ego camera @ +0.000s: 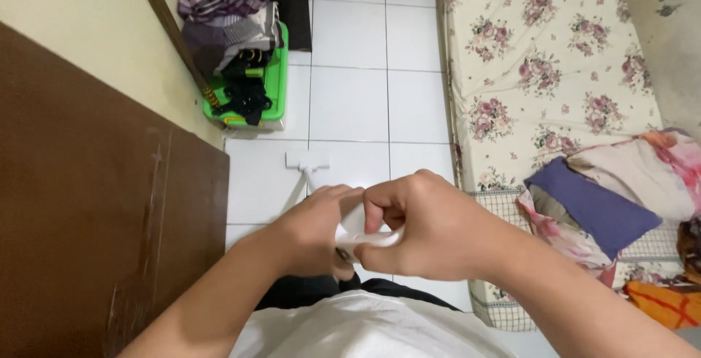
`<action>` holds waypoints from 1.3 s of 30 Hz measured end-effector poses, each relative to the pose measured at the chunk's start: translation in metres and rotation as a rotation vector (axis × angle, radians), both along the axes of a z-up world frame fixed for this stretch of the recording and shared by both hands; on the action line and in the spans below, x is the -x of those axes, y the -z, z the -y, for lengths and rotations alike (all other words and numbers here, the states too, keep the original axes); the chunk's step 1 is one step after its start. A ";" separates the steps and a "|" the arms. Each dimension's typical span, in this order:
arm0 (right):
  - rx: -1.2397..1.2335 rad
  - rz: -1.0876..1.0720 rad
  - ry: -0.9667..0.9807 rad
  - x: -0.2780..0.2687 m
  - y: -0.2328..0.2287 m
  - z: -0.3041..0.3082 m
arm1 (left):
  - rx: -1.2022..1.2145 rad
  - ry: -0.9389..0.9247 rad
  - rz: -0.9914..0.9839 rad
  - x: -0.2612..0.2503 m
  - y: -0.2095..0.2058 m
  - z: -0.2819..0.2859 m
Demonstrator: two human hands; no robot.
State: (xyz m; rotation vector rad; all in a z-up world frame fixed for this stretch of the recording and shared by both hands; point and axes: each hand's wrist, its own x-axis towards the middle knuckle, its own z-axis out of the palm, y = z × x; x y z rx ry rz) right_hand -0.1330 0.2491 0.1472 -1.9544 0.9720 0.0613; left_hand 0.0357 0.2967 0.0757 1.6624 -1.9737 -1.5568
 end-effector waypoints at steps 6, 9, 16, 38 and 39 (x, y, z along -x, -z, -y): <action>0.087 0.051 -0.029 0.017 0.042 -0.027 | 0.194 -0.064 -0.018 0.011 0.062 -0.029; 0.100 0.033 -0.051 0.027 0.044 -0.040 | 0.113 -0.065 0.016 0.023 0.043 -0.043; -0.046 -0.001 -0.047 0.049 0.016 -0.080 | 0.023 -0.044 0.018 0.050 0.015 -0.089; -0.109 0.011 -0.061 0.064 0.017 -0.128 | -0.095 -0.108 0.090 0.067 0.004 -0.142; -0.086 -0.024 -0.069 0.061 0.013 -0.130 | -0.137 -0.117 0.107 0.067 0.001 -0.144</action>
